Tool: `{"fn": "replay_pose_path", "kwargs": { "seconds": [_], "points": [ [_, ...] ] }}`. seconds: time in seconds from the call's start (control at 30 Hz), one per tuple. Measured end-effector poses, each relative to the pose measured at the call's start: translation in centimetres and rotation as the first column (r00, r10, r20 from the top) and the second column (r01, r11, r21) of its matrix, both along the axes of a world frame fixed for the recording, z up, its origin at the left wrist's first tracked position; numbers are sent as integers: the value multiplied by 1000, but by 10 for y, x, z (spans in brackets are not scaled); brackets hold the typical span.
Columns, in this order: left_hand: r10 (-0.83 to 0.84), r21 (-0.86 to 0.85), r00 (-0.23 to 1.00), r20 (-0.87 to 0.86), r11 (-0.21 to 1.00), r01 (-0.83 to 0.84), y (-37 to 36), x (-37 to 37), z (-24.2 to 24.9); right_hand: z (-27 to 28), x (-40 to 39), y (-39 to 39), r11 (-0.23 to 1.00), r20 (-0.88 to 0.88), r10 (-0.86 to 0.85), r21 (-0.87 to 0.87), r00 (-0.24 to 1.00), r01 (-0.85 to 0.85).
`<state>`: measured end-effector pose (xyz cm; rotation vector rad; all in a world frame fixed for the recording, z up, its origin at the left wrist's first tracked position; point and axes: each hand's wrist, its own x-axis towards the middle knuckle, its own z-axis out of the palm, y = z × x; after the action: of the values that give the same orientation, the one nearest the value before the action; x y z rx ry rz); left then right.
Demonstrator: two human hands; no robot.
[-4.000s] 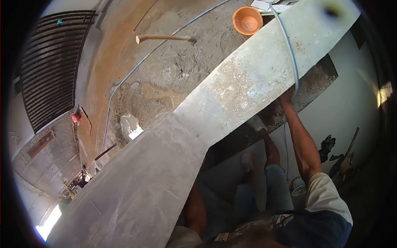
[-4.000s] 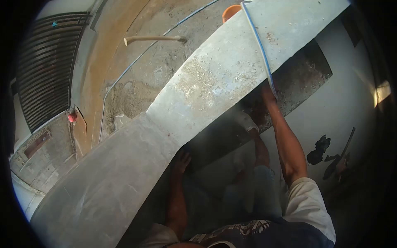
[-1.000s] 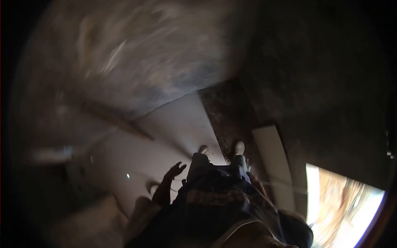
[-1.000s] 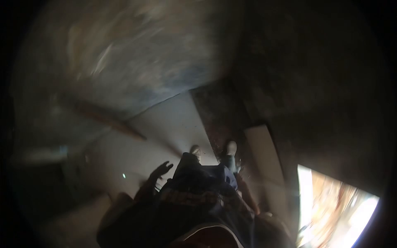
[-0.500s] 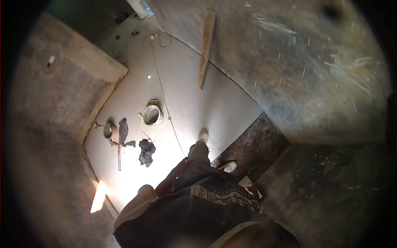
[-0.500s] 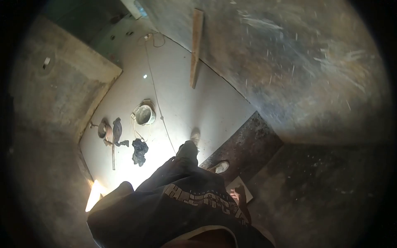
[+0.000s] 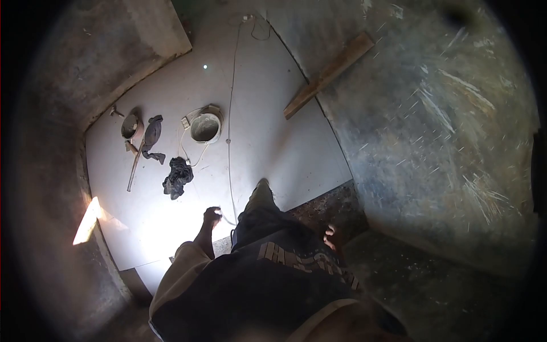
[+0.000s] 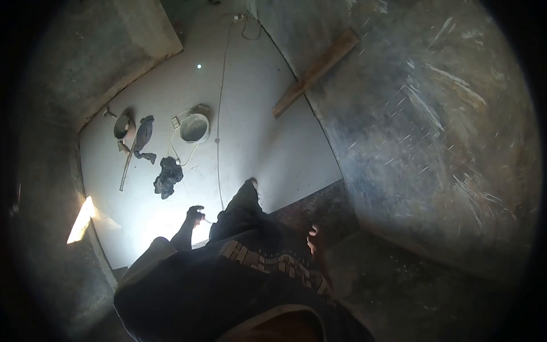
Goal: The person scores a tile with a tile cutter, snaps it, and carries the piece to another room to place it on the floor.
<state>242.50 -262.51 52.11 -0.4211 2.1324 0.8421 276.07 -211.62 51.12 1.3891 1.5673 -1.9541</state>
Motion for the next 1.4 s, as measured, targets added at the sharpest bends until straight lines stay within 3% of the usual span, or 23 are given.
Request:
{"fn": "replay_pose_path", "kwargs": {
  "seconds": [0.03, 0.1, 0.17, 0.23, 0.3, 0.4, 0.53, 0.63, 0.67, 0.7, 0.77, 0.8, 0.83, 0.87, 0.9, 0.97, 1.0, 1.03, 1.07, 1.13, 1.23, 1.27, 1.4],
  "points": [
    [215, 105, 971, 104, 969, -225, 5, -15, 8, 8, -13, -12, 1000, 25, 3, 8, 1000, -4],
    [318, 240, 935, 155, 906, -348, 23, -52, 25, 52, -73, -37, 999, 59, -19, 29, 998, 17],
    [329, 338, 929, 167, 866, -367, 48, -86, 37, 40, -108, -41, 732, -48, 471, 579, 881, -360],
    [279, 408, 959, 43, 872, -271, 69, -111, 47, 23, -136, -40, 417, 97, 671, 770, 735, -482],
    [136, 357, 980, -143, 931, -77, 82, -133, 34, 11, -166, -25, 367, 253, 651, 720, 715, -589],
    [76, 338, 966, -246, 941, 12, 95, -152, 31, 63, -236, -21, 499, 183, 546, 712, 818, -493],
    [85, 306, 960, -267, 952, 1, 84, -161, 13, 26, -281, 12, 829, -7, 382, 446, 924, -339],
    [136, 171, 962, -235, 980, -97, 47, -143, -51, -12, -312, 43, 820, 119, 430, 364, 895, -443],
    [174, 135, 964, -203, 980, -149, 30, -135, -72, 6, -333, 43, 861, 84, 416, 283, 906, -422],
    [242, 139, 970, -3, 961, -239, 20, -142, -63, -45, -329, 61, 681, 5, 582, 543, 813, -491],
    [331, 95, 939, 94, 936, -339, 3, -151, -50, -46, -366, 76, 743, 52, 532, 450, 845, -496],
    [485, 80, 849, 210, 857, -509, 5, -165, -28, -17, -399, 83, 898, 53, 383, 215, 922, -385],
    [586, 173, 809, 52, 792, -585, 9, -170, -16, -25, -426, 93, 779, 181, 496, 339, 849, -527],
    [595, -26, 793, 132, 802, -597, 30, -204, 28, -37, -435, 108, 754, 102, 544, 374, 833, -539],
    [635, -4, 751, 181, 764, -645, 40, -227, 49, -57, -460, 131, 726, 18, 594, 419, 804, -545],
    [713, 100, 660, 237, 658, -747, 80, -289, 114, -99, -526, 169, 649, 197, 689, 259, 697, -715],
    [703, 211, 659, 265, 625, -752, 96, -313, 138, -42, -586, 171, 669, 235, 620, 340, 749, -661],
    [717, 302, 625, 307, 550, -779, 105, -330, 151, -57, -629, 188, 404, 283, 710, 587, 645, -701],
    [743, 278, 587, 322, 518, -809, 104, -332, 139, -53, -676, 204, 313, 165, 765, 749, 622, -584],
    [746, 229, 599, 292, 553, -801, 103, -326, 112, -55, -787, 222, 252, 277, 710, 758, 648, -601],
    [701, 73, 670, 244, 676, -734, 114, -341, 98, -16, -966, 226, 256, 211, 746, 784, 631, -565],
    [699, 32, 670, 250, 686, -727, 120, -356, 90, 68, -1023, 201, 309, 154, 740, 787, 654, -535],
    [668, -10, 706, 235, 728, -686, 133, -472, 56, 75, -1183, 184, 391, 70, 778, 723, 624, -569]
  ]
}}
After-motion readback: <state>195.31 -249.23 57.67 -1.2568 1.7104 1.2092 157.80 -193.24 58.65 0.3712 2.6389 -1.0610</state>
